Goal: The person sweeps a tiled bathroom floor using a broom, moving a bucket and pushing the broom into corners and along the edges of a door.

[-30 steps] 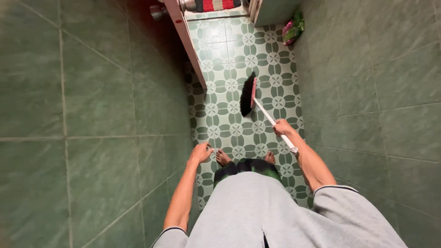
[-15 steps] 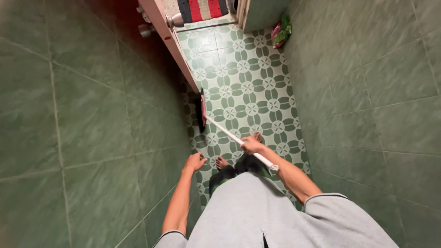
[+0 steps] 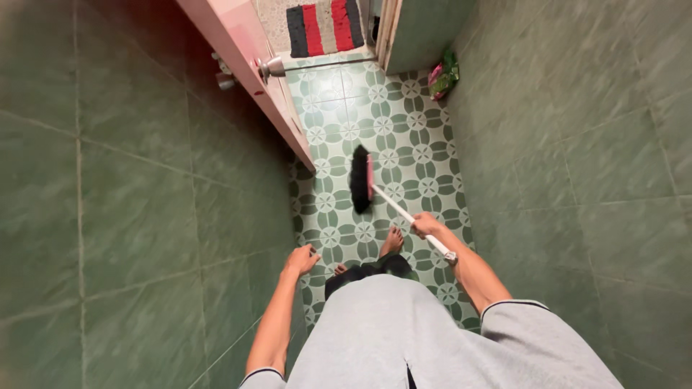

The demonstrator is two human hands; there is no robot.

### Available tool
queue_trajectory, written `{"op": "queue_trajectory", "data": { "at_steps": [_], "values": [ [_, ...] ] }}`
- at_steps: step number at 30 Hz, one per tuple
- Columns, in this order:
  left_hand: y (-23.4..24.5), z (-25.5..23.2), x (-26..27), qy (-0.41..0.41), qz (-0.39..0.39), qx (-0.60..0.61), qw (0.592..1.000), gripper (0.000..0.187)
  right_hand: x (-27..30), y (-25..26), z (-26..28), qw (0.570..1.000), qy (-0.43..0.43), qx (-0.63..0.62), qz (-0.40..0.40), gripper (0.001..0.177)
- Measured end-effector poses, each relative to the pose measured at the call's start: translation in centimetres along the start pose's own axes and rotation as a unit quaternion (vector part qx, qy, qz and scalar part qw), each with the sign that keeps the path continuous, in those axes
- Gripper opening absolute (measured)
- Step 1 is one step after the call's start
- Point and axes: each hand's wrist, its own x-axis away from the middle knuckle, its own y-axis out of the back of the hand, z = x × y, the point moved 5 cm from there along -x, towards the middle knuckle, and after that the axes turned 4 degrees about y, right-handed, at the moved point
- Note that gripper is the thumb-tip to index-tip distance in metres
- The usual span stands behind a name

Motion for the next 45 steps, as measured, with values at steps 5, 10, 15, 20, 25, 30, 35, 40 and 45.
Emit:
{"op": "queue_trajectory", "data": {
  "at_steps": [5, 10, 15, 20, 25, 30, 35, 40, 45],
  "values": [
    [0.9, -3.8, -3.1, -0.036, -0.011, 0.003, 0.999, 0.045, 0.4, 4.4, 3.6, 0.998, 0.031, 0.029, -0.055, 0.018],
    [1.5, -6.1, -4.7, -0.038, -0.020, 0.036, 0.998, 0.045, 4.1, 4.3, 10.2, 0.984, 0.082, 0.116, -0.104, 0.026],
    [1.6, -7.3, -5.0, -0.015, -0.005, 0.020, 1.000, 0.045, 5.3, 0.6, 14.2, 0.987, 0.138, 0.056, -0.053, 0.033],
    [1.9, -7.4, -4.7, 0.033, 0.019, -0.024, 0.999, 0.044, 3.4, -3.0, 15.2, 0.992, 0.053, -0.044, 0.110, 0.032],
    [3.1, -7.1, -4.5, 0.073, 0.002, 0.005, 0.997, 0.043, -0.6, -2.5, 14.7, 0.980, 0.121, 0.142, 0.069, 0.023],
    [3.5, -7.7, -4.9, 0.086, -0.007, 0.001, 0.996, 0.044, -6.2, 4.2, 9.6, 0.996, 0.049, 0.007, 0.076, 0.015],
    [2.8, -9.4, -6.6, 0.086, 0.001, -0.015, 0.996, 0.043, -7.8, 11.7, 8.4, 0.997, 0.058, 0.043, 0.009, 0.017],
    [2.4, -12.3, -10.2, 0.030, -0.025, -0.035, 0.999, 0.043, -5.6, 15.2, 11.1, 0.992, 0.050, 0.065, -0.096, 0.025],
    [3.8, -13.9, -13.7, 0.014, -0.021, -0.096, 0.995, 0.039, -1.5, 12.6, 15.6, 0.991, 0.085, 0.064, -0.082, 0.029]
  ]
}}
